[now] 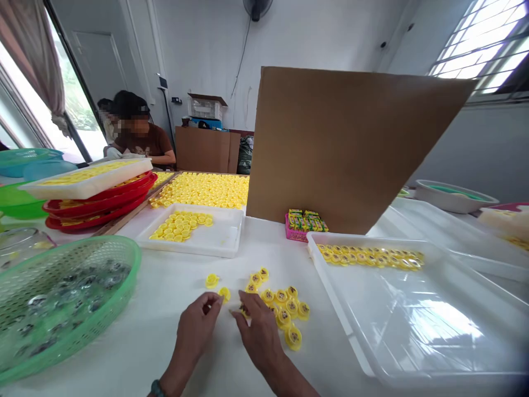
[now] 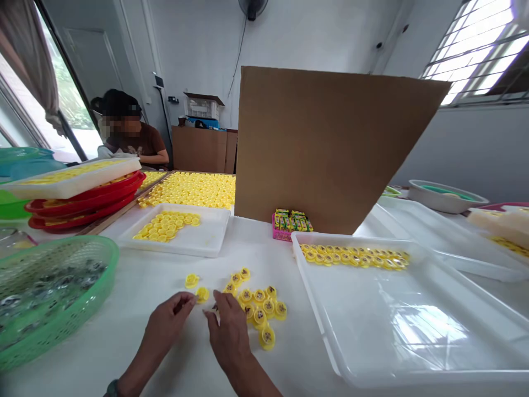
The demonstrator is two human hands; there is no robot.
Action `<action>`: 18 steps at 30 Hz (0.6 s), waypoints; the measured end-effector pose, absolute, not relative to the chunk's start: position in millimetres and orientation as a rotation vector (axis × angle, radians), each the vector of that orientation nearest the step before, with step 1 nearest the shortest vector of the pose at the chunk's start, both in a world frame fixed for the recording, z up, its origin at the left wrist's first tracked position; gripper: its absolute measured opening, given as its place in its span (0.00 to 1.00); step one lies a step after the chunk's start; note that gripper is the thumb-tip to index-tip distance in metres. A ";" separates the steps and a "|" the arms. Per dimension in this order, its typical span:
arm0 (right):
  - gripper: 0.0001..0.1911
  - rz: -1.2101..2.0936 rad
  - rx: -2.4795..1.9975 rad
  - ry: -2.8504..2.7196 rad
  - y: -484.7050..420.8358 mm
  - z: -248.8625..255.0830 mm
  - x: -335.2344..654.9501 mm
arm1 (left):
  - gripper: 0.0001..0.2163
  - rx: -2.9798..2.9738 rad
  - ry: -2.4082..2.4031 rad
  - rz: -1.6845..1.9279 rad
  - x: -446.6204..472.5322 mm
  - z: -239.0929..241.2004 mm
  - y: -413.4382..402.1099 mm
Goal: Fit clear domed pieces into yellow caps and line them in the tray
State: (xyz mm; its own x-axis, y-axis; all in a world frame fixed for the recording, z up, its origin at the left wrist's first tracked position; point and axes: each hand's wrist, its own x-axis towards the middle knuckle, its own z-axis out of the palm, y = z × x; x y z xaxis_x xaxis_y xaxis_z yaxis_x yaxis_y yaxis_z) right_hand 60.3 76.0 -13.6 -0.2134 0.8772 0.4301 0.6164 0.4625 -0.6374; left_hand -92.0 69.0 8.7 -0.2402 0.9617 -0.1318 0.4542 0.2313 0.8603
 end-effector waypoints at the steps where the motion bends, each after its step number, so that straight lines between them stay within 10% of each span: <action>1: 0.17 0.405 -1.264 -1.891 77.9 -13.4 62.4 | 0.11 1.388 1.954 0.862 -92.2 11.3 73.9; 18: 0.13 0.696 -1.171 -1.916 77.9 10.5 71.4 | 0.07 1.926 1.729 0.558 -97.5 9.8 64.1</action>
